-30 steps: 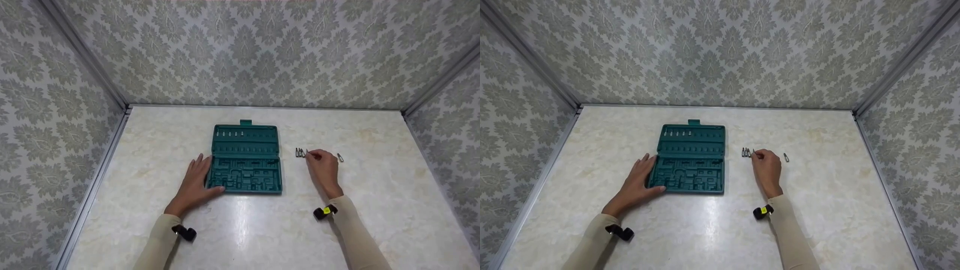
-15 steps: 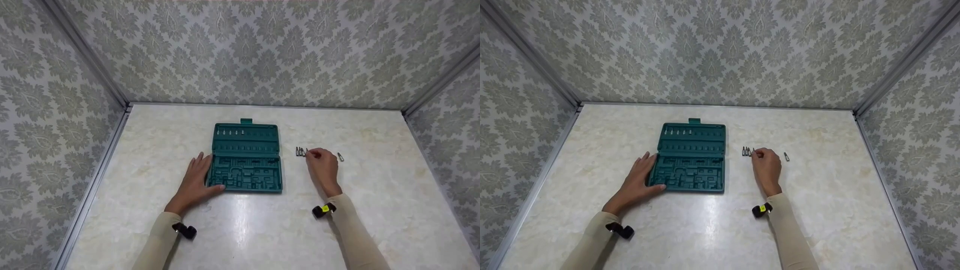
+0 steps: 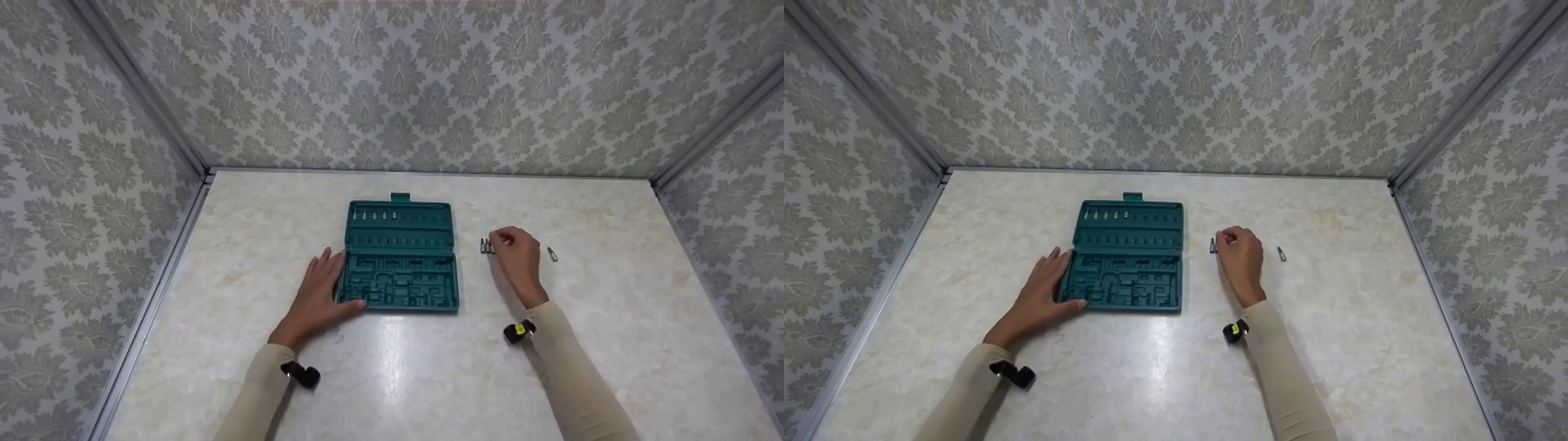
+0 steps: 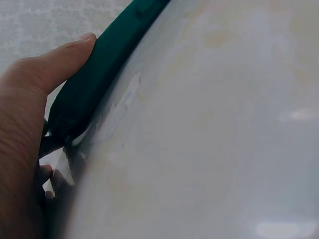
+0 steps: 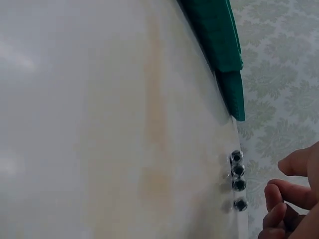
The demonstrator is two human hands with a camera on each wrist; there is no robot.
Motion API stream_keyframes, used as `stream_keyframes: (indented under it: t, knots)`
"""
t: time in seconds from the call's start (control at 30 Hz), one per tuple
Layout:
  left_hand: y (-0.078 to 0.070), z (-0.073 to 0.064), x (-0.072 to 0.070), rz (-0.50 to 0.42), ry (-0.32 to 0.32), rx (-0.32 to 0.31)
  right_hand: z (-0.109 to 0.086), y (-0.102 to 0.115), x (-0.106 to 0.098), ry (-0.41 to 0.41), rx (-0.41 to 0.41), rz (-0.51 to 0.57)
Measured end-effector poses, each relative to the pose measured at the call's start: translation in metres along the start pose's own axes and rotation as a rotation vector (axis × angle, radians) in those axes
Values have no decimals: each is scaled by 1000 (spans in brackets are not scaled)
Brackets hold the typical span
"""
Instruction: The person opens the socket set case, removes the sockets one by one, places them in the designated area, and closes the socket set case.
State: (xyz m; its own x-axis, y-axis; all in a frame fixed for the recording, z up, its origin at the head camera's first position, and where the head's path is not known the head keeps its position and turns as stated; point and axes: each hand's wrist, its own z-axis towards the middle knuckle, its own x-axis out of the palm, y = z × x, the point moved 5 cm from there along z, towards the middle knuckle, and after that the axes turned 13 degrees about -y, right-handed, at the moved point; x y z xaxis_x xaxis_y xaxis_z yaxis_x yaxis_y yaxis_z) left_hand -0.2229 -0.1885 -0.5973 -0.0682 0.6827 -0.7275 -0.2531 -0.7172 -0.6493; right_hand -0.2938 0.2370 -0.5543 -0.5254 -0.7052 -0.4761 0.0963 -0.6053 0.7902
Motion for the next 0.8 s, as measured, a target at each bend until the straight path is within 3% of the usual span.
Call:
stream_keyframes:
  t: [0.23, 0.37, 0.6, 0.8]
  knots:
    - [0, 0, 1, 4, -3, 5, 3, 31, 25, 109, -92, 43]
    - [1, 1, 1, 4, -1, -4, 5, 43, 41, 181, -100, 47]
    - [-2, 2, 0, 25, -10, 43, 6, 60, 71, 318, -166, 38]
    - [-1, 0, 1, 25, -11, 30, 10, 77, 95, 395, -195, 51]
